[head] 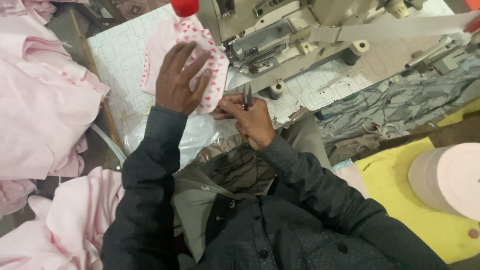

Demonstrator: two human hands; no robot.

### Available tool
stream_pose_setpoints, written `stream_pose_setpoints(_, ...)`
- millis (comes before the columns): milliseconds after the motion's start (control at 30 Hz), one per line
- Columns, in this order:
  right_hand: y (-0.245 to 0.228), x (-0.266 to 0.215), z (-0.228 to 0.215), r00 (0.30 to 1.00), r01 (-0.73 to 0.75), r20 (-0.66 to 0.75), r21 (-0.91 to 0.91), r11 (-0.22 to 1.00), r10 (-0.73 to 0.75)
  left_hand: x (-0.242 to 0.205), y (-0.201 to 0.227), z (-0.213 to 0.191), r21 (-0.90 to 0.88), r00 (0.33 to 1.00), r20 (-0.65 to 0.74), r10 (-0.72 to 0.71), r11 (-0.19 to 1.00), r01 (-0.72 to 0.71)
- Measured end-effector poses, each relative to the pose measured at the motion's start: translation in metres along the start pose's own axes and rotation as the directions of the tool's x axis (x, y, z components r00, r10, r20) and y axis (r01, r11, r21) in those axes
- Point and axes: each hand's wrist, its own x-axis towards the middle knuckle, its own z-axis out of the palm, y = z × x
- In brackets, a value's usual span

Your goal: Trimming excess fabric and threads from garment pieces using scissors at a sewing station

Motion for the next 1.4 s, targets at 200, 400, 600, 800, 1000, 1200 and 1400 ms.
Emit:
stream_pose_setpoints(200, -0.003, -0.031, -0.008, 0.989, -0.144, 0.003, -0.062, 0.988, 0.145, -0.003, 0.036, 0.003, -0.166, 0.720, -0.101, -0.687, 0.725, 0.668)
stream_pose_setpoints(400, 0.021, -0.050, 0.004, 0.916, -0.151, 0.306, -0.337, 0.929, 0.260, -0.045, -0.101, 0.001, -0.540, 0.917, -0.007, -0.399, 0.773, 0.333)
stream_pose_setpoints(600, 0.044, -0.075, -0.025, 0.868, -0.356, 0.179, -0.429, 0.830, 0.464, -0.134, -0.177, -0.165, 0.369, 0.801, 0.080, -0.593, 0.764, 0.529)
stream_pose_setpoints(800, 0.057, -0.098, -0.037, 0.768, -0.604, -0.030, -0.362, 0.710, 0.639, -0.190, -0.244, -0.259, 0.869, 0.968, -0.169, -0.185, 0.435, 0.235)
stream_pose_setpoints(1000, 0.039, -0.097, -0.045, 0.766, -0.636, -0.152, -0.319, 0.703, 0.624, -0.167, -0.279, -0.270, 0.861, 0.996, -0.061, -0.068, 0.501, 0.087)
stream_pose_setpoints(1200, -0.007, -0.066, 0.000, 0.947, -0.260, -0.047, -0.693, 0.673, 0.318, -0.099, -0.150, -0.221, 0.775, 0.961, 0.266, -0.079, 0.610, -0.165)
stream_pose_setpoints(1400, -0.047, -0.059, 0.054, 0.977, 0.157, 0.203, -0.503, 0.850, -0.060, -0.067, 0.073, -0.114, 0.184, 0.886, 0.445, -0.133, 0.981, 0.055)
